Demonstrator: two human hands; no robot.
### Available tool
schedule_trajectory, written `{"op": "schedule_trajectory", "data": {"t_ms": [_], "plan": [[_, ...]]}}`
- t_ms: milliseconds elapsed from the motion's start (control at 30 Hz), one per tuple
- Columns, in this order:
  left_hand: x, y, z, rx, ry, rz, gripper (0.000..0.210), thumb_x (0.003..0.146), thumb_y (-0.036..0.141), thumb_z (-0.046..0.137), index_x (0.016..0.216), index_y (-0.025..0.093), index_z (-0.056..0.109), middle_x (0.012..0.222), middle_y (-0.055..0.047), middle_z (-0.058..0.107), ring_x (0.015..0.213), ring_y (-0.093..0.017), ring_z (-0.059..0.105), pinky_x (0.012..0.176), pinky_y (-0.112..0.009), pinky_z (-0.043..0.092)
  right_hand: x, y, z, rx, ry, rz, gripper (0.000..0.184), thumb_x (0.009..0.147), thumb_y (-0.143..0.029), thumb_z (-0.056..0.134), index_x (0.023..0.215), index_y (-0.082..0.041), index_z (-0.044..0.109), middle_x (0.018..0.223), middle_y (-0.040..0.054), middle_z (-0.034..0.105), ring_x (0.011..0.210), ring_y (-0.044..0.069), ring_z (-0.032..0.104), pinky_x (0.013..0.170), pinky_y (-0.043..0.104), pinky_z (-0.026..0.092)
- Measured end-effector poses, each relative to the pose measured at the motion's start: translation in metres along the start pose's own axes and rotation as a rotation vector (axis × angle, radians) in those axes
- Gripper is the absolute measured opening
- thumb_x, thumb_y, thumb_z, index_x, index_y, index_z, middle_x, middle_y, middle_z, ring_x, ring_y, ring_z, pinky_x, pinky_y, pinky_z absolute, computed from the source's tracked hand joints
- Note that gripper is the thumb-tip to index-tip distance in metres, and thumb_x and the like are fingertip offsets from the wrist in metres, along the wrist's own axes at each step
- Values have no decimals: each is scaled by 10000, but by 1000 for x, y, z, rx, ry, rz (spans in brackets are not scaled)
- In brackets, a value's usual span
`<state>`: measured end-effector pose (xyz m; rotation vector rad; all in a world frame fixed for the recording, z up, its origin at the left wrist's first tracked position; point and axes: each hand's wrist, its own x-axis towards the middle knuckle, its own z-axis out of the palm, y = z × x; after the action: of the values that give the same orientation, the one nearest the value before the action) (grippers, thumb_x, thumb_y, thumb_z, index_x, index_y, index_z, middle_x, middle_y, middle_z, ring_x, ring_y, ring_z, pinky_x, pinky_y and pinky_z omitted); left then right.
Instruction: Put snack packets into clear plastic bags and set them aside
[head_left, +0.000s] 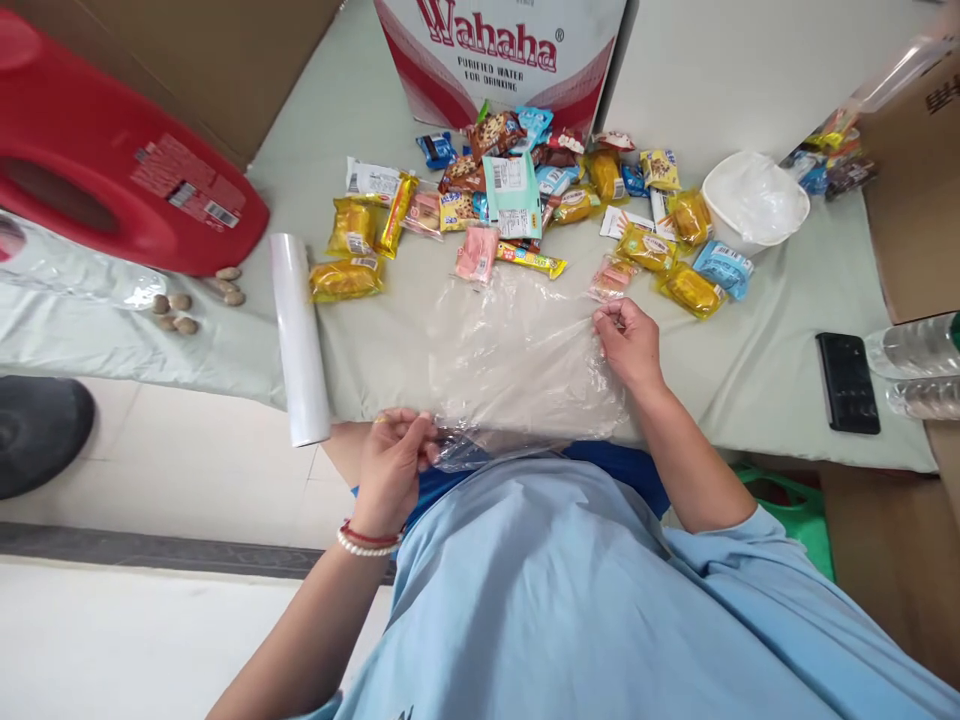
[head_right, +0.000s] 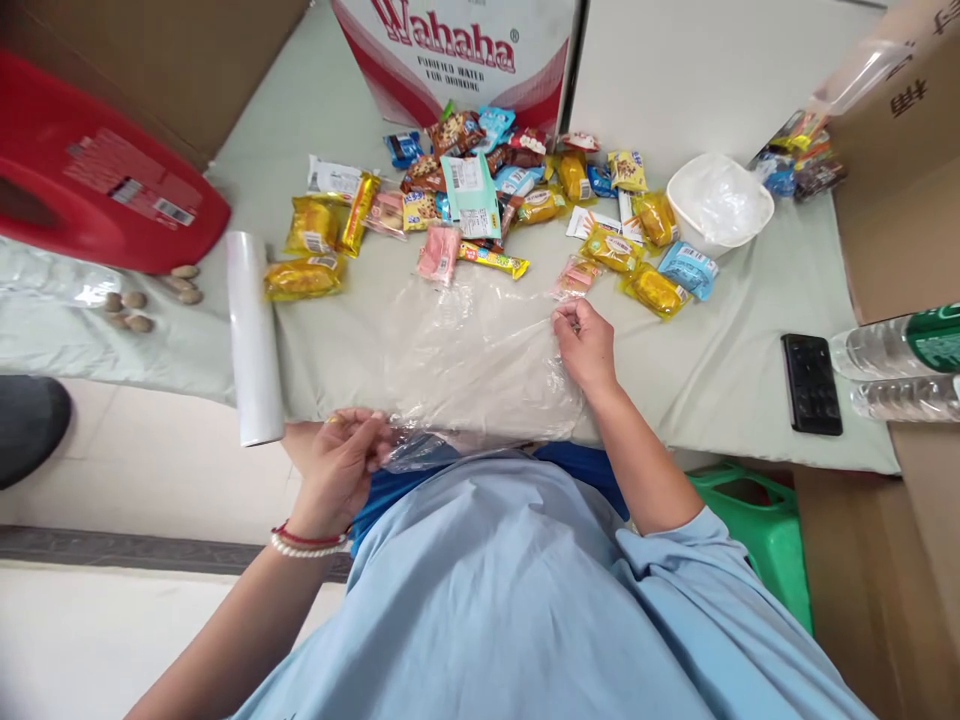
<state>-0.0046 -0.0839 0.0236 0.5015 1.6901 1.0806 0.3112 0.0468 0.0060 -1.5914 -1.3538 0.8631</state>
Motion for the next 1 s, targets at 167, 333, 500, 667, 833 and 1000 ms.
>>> {"op": "schedule_trajectory", "data": {"t_ms": [167, 333, 500, 667, 833, 1000], "plan": [[-7, 21, -16, 465, 347, 520, 219, 898, 409, 707, 924, 208, 623, 804, 2, 649, 621, -132, 581, 603, -274, 495, 11, 3, -4, -92, -6, -22, 232, 879, -438, 629, 903, -211, 668, 762, 5, 667, 697, 172, 591, 667, 286, 487], [21, 34, 45, 809, -37, 1037, 298, 1020, 394, 533, 1143, 204, 727, 1325, -148, 712, 1283, -291, 649, 1114, -472, 505, 9, -7, 0, -116, -29, -43, 246, 893, -456, 604, 907, -219, 669, 749, -3, 666, 649, 166, 561, 662, 291, 471], [87, 36, 71, 1246, -289, 1027, 515, 1064, 400, 394, 1518, 226, 563, 1688, -166, 426, 1573, -355, 388, 1278, -699, 184, 10, 2, -31, -248, -81, 6, 236, 866, -451, 614, 895, -229, 689, 752, 15, 697, 674, 197, 592, 675, 318, 471], [108, 41, 58, 1333, -303, 1043, 584, 1078, 446, 330, 1626, 271, 428, 1739, -120, 328, 1601, -315, 345, 1297, -694, 92, 36, -9, -60, -447, -103, -50, 159, 812, -374, 646, 851, -236, 713, 832, 54, 743, 764, 244, 643, 753, 375, 489], [106, 38, 58, 1342, -293, 1054, 600, 1080, 486, 335, 1636, 275, 413, 1740, -116, 321, 1603, -310, 342, 1300, -689, 84, 94, -64, 4, -394, -108, -189, 244, 915, -425, 628, 985, -210, 718, 983, 77, 758, 856, 239, 670, 839, 372, 500], [107, 38, 57, 1351, -297, 1062, 617, 1079, 529, 348, 1637, 273, 410, 1740, -110, 318, 1606, -306, 338, 1307, -679, 95, 148, -85, 81, -507, -119, -198, 252, 936, -367, 641, 1106, -189, 694, 995, 88, 755, 972, 277, 677, 908, 391, 504]]}}
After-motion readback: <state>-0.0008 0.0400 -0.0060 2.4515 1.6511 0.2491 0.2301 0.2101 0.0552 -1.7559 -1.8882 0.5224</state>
